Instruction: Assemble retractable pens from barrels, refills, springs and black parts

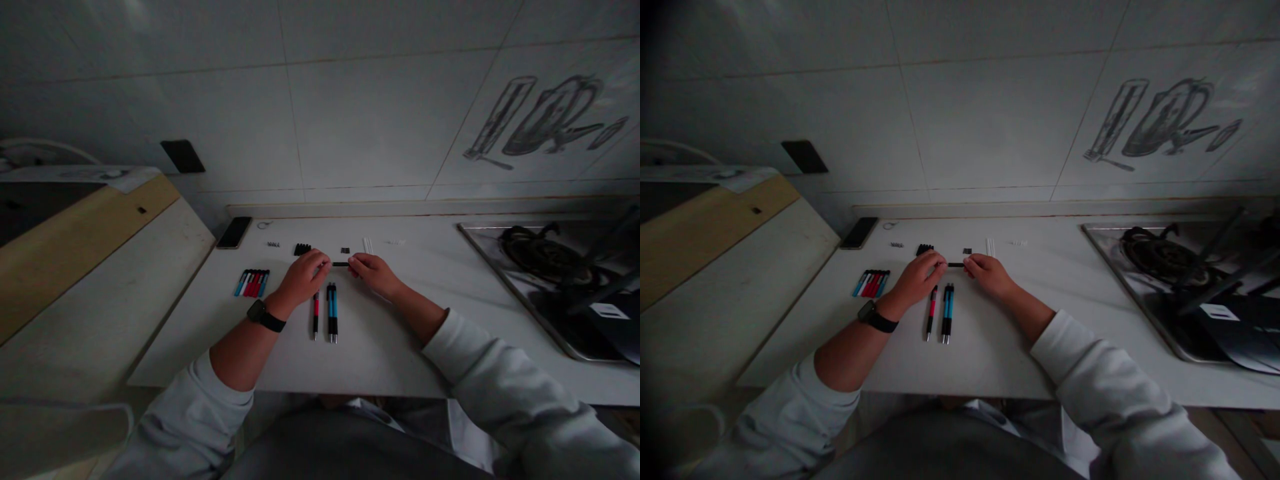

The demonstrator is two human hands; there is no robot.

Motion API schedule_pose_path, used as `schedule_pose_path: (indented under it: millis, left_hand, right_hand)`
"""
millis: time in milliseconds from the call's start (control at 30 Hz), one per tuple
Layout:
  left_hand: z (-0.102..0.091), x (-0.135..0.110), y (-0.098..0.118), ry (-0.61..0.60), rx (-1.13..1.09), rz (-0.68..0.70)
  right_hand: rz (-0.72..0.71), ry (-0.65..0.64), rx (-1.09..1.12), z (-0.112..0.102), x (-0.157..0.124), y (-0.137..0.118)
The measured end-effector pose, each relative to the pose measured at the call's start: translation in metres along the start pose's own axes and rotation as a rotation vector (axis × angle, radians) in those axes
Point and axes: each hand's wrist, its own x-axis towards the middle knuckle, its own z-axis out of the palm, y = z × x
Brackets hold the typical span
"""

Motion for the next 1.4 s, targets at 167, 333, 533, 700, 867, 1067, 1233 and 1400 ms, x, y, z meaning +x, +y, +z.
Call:
schedule_pose_path:
  millis: [167,333,533,700,867,1067,1233,1400]
  left_hand:
    - [-0.001,0.0,0.0,-0.006,-0.023,-0.004]
    - [-0.002,0.001,0.002,0.02,-0.052,-0.022]
    - [-0.001,0.002,0.002,0.03,-0.044,-0.031]
    - [0.0,0.001,-0.001,0.019,-0.03,-0.029]
    - [0.001,0.0,-0.001,0.028,-0.032,-0.037]
    - [0.001,0.001,0.0,0.043,-0.057,-0.058]
    - [0.01,0.0,-0.007,0.091,-0.166,-0.159]
    - [0.008,0.001,-0.014,0.134,-0.181,-0.237]
  right_hand:
    - [-0.031,0.007,0.062,0.001,-0.001,-0.001]
    - [0.053,-0.051,0.147,0.004,-0.003,-0.004]
    - [0.042,-0.058,0.195,0.006,-0.003,0.0]
    - [0.08,-0.096,0.166,0.006,-0.003,0.0]
    - [0.102,-0.086,0.274,0.007,-0.003,-0.004]
    - [0.062,-0.075,0.176,0.008,-0.001,0.002]
    - [-0.031,0.088,0.131,0.012,-0.001,0.008]
    - [-0.064,0.182,0.036,0.011,-0.003,0.008]
